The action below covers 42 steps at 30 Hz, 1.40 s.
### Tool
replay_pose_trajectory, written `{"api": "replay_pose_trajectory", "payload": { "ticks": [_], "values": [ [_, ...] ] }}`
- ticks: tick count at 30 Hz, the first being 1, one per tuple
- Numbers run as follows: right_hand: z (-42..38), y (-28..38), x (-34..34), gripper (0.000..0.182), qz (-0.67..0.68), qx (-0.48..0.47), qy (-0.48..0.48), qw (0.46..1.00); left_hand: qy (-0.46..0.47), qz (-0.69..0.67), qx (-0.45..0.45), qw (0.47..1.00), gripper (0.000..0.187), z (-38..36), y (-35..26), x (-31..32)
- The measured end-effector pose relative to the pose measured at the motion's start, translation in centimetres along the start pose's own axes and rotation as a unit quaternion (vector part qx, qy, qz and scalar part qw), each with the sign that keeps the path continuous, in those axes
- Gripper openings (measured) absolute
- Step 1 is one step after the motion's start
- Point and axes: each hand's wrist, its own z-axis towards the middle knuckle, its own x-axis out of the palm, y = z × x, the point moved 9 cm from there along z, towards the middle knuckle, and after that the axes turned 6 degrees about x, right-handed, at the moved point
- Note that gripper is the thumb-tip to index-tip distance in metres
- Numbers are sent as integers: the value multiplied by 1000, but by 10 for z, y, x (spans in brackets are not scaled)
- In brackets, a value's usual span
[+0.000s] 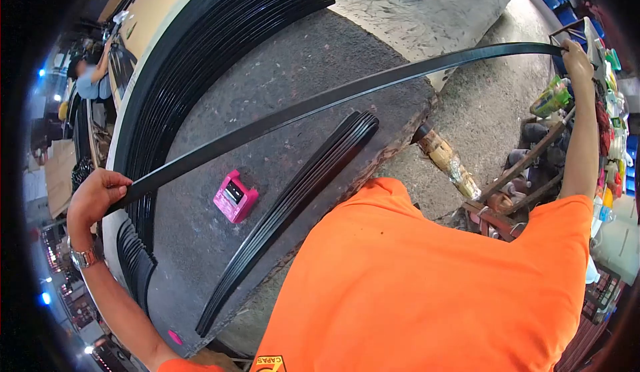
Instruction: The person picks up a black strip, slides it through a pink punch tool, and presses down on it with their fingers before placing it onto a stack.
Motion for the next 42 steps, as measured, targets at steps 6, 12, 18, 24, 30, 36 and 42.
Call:
{"api": "replay_pose_trajectory", "payload": {
  "ticks": [6,12,18,24,30,36,42],
  "values": [
    [9,-30,55,32,-26,33,54,998,-3,9,10,1000,16,-1,-24,-17],
    [-9,-42,63,29,-27,69,72,995,-23,12,7,1000,16,0,-45,-26],
    [-10,-51,76,30,-16,59,78,995,0,26,7,1000,17,6,-44,-26],
    [-2,-57,85,30,-13,45,73,996,-16,36,3,999,18,-2,-50,-23],
    [3,-51,77,30,-3,19,58,998,-10,42,14,999,17,-1,-18,-17],
    [4,-25,89,33,58,-41,5,997,-143,56,103,983,15,-15,51,9],
    [-54,101,74,24,100,-97,31,990,-279,98,14,955,12,-66,187,92]
  ]
}}
